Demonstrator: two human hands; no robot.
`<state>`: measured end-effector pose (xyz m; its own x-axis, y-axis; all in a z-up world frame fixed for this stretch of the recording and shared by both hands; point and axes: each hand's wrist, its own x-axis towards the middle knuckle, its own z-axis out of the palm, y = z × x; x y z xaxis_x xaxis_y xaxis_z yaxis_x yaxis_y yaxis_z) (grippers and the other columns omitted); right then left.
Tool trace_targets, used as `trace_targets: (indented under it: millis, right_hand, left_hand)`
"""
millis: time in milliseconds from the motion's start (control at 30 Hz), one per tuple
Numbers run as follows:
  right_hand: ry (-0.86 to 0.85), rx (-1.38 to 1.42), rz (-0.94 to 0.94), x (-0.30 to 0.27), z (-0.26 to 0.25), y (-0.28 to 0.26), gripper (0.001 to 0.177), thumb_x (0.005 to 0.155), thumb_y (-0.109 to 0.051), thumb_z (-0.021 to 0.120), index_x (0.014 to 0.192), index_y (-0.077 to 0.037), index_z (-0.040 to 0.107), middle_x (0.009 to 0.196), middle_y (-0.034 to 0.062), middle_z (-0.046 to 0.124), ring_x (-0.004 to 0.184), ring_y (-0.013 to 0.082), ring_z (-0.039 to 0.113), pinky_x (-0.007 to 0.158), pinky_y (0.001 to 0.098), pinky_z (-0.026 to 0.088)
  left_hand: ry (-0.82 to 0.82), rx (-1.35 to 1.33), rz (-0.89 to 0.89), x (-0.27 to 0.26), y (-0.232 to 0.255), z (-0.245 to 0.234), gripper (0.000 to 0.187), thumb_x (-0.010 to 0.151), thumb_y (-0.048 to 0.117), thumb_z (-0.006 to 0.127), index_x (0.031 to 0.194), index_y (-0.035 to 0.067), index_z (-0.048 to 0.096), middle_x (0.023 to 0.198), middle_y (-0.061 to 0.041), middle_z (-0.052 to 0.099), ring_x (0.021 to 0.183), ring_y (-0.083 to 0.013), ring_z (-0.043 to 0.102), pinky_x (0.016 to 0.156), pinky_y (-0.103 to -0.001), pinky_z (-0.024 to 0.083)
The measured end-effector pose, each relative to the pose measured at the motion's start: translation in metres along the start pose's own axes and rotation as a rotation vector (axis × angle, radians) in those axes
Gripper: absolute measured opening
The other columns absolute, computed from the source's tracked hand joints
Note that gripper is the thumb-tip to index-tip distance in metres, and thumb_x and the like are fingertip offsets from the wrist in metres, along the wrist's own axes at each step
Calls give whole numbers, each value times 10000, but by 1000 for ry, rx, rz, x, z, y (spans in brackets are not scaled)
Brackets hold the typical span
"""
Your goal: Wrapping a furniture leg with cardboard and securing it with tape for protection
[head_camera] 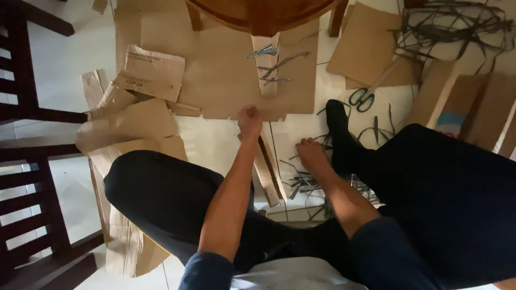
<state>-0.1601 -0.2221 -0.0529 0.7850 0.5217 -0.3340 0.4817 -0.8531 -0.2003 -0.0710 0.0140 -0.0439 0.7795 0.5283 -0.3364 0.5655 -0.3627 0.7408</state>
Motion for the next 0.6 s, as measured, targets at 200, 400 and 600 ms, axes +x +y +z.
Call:
trace_targets:
  millis: [200, 400, 600]
  right_hand:
    - [153, 376, 313, 31, -43, -12, 136, 933, -79, 520, 1036, -4, 567, 888, 214, 668, 841, 424, 694, 684, 532, 528]
    - [544, 919, 383, 43, -171, -60, 252, 1026, -339, 536, 978, -92, 541, 823, 166, 598, 797, 405, 630, 731, 543, 454]
    - [613, 890, 325, 49, -153, -58, 318, 1074, -418, 554, 1004, -108, 561, 784, 137, 642, 778, 353, 678, 727, 448, 514]
  left_hand:
    - [10, -219, 219, -26, 27, -25, 188, 911, 168, 623, 934, 35, 753, 844, -205, 728, 842, -356, 720, 725, -393, 541]
    - [-510, -275, 202, -26, 24, 4, 242, 997, 215, 603, 1050, 63, 784, 937, -186, 740, 915, -336, 721, 831, -454, 583]
    - [-414, -448, 280, -41, 62, -28, 242, 965, 309, 754, 853, 94, 759, 753, -89, 697, 741, -139, 627, 666, -319, 554]
